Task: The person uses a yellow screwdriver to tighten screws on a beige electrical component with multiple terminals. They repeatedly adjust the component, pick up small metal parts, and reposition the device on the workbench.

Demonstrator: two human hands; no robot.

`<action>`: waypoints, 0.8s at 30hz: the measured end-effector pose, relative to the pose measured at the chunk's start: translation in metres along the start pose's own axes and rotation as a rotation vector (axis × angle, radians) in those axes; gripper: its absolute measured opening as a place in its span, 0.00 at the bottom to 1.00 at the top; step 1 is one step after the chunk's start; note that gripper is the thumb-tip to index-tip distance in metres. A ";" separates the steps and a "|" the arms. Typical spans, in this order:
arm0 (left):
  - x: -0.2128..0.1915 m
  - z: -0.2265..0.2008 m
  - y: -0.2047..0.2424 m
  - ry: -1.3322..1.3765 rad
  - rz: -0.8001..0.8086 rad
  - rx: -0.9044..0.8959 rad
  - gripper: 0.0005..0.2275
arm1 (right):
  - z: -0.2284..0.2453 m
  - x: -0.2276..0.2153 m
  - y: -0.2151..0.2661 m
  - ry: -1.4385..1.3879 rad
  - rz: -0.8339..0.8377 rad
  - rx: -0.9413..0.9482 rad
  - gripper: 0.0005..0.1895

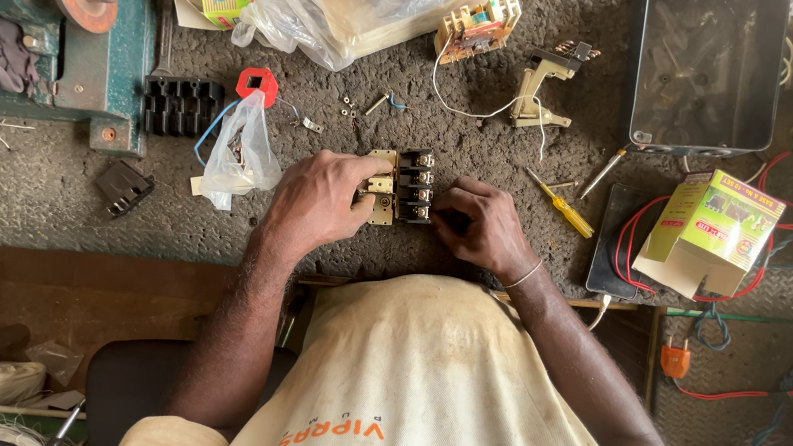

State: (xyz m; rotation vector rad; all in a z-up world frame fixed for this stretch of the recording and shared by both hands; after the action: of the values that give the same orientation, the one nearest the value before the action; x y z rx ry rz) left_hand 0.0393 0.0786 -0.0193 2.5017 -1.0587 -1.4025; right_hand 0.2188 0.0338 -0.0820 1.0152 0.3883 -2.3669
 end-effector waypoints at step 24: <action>0.030 0.011 -0.022 0.124 -0.043 0.090 0.10 | -0.012 -0.023 0.012 -0.316 -0.134 0.090 0.13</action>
State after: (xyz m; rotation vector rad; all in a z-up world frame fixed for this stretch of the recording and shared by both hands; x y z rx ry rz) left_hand 0.0525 0.0798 -0.0558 2.6510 -1.0736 -1.2164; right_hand 0.2460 0.0381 -0.0736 0.6520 0.2380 -2.6314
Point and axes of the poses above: each hand's wrist, its own y-axis away from the middle knuckle, its own x-axis out of the palm, z = x × y, the point moved 9 cm from there along -y, towards the middle knuckle, and after that the axes turned 13 degrees about z, right-handed, at the moved point
